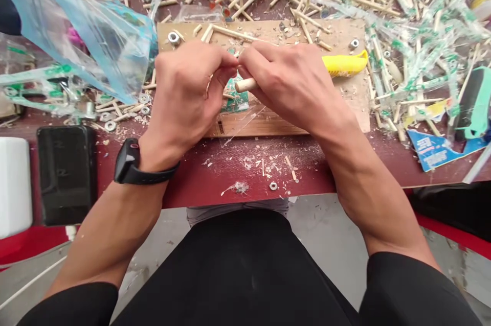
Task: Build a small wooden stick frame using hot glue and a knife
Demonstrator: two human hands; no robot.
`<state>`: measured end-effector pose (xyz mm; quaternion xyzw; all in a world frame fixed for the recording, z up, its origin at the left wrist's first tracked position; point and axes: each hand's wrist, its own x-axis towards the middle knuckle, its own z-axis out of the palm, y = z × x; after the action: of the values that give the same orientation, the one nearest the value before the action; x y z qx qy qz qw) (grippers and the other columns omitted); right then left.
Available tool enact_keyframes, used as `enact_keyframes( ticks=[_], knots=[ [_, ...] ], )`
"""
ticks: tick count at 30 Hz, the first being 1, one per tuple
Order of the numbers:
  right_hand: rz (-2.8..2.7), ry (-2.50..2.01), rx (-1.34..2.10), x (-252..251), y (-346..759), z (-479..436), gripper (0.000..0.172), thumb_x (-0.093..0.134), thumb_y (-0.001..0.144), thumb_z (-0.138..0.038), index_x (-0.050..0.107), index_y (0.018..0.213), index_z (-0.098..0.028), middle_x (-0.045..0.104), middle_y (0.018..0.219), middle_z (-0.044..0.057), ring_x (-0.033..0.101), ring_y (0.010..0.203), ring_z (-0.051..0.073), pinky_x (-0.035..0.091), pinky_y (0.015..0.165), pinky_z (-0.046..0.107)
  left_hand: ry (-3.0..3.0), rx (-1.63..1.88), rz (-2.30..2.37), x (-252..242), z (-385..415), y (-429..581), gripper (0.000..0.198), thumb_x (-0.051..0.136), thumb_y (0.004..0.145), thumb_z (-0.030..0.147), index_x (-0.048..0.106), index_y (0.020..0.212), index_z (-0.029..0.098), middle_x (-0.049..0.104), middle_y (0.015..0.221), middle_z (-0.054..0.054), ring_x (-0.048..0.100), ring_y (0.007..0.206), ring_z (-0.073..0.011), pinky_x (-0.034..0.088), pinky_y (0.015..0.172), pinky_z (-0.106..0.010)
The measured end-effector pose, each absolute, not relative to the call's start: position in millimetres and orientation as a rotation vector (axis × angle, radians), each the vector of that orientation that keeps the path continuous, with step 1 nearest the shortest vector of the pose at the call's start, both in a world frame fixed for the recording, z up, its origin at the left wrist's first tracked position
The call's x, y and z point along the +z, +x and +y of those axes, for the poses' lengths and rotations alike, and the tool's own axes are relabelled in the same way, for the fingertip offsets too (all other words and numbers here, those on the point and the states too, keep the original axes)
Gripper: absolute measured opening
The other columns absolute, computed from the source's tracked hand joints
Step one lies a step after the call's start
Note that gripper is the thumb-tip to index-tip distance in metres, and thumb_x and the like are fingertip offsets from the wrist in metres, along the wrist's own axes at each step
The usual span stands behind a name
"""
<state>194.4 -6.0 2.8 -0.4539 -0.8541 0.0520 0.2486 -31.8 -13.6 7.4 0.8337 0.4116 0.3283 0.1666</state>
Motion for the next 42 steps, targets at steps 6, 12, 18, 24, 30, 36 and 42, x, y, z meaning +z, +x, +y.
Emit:
enact_keyframes(
  ticks=[6, 12, 18, 24, 30, 36, 42],
  knots=[
    [-2.312, -1.266, 0.274, 15.2, 185.5, -12.5, 0.039, 0.062, 0.104, -0.053, 0.05, 0.072, -0.034, 0.056, 0.066, 0.006, 0.04, 0.061, 0.024, 0.034, 0.06, 0.045, 2.419, 0.803, 1.299, 13.4, -17.3, -27.4, 0.031, 0.051, 0.104, 0.025, 0.08, 0.097, 0.033, 0.083, 0.105, -0.017, 0.073, 0.106, -0.0431, 0.055, 0.094, -0.066],
    [-2.477, -1.243, 0.199, 17.3, 186.3, -13.3, 0.04, 0.052, 0.106, -0.043, 0.03, 0.075, -0.03, 0.04, 0.07, 0.002, 0.026, 0.062, 0.02, 0.02, 0.064, 0.043, 2.464, 0.793, 1.328, 14.4, -16.2, -25.6, 0.024, 0.057, 0.104, 0.019, 0.077, 0.098, 0.031, 0.082, 0.103, -0.012, 0.075, 0.103, -0.0356, 0.056, 0.095, -0.057],
    [-2.505, -1.291, 0.247, 25.4, 185.0, -19.1, 0.039, 0.053, 0.104, -0.037, 0.03, 0.073, -0.03, 0.04, 0.072, 0.002, 0.029, 0.062, 0.02, 0.021, 0.066, 0.043, 2.548, 0.658, 1.33, 16.4, -17.4, -24.4, 0.022, 0.058, 0.108, 0.016, 0.079, 0.107, 0.023, 0.083, 0.106, -0.014, 0.077, 0.104, -0.0344, 0.057, 0.093, -0.054],
    [-2.033, -1.302, 0.719, 15.8, 189.2, -10.7, 0.03, 0.083, 0.086, -0.035, 0.061, 0.065, -0.035, 0.054, 0.058, 0.002, 0.058, 0.066, 0.021, 0.041, 0.062, 0.041, 2.473, 0.814, 1.267, 12.4, -21.7, -27.8, 0.018, 0.064, 0.105, 0.018, 0.072, 0.092, 0.028, 0.082, 0.095, -0.01, 0.073, 0.091, -0.0321, 0.052, 0.085, -0.051],
    [-2.063, -1.111, 0.657, -4.3, 203.5, 6.7, 0.037, 0.087, 0.081, -0.054, 0.06, 0.062, -0.037, 0.048, 0.055, -0.003, 0.045, 0.06, 0.02, 0.044, 0.064, 0.037, 2.407, 0.711, 1.23, 20.5, -21.9, -26.6, 0.026, 0.054, 0.111, 0.029, 0.076, 0.098, 0.032, 0.083, 0.108, -0.012, 0.073, 0.106, -0.0376, 0.053, 0.096, -0.058],
    [-1.975, -0.979, 0.511, -4.5, 206.3, 3.5, 0.029, 0.087, 0.088, -0.063, 0.082, 0.077, -0.036, 0.06, 0.062, -0.001, 0.042, 0.057, 0.02, 0.041, 0.069, 0.041, 2.485, 0.593, 1.297, 15.5, -20.7, -24.3, 0.026, 0.052, 0.112, 0.02, 0.078, 0.107, 0.023, 0.078, 0.116, -0.015, 0.07, 0.117, -0.0349, 0.053, 0.103, -0.054],
    [-1.425, -0.902, 1.004, 32.9, 186.6, -27.3, 0.076, 0.062, 0.089, -0.101, 0.082, 0.071, -0.03, 0.043, 0.055, 0.0, 0.034, 0.053, 0.022, 0.027, 0.058, 0.041, 2.537, 0.6, 1.206, 1.6, -22.2, -23.0, 0.032, 0.051, 0.11, 0.016, 0.079, 0.095, 0.022, 0.075, 0.105, -0.01, 0.07, 0.114, -0.0331, 0.05, 0.107, -0.06]
  ],
)
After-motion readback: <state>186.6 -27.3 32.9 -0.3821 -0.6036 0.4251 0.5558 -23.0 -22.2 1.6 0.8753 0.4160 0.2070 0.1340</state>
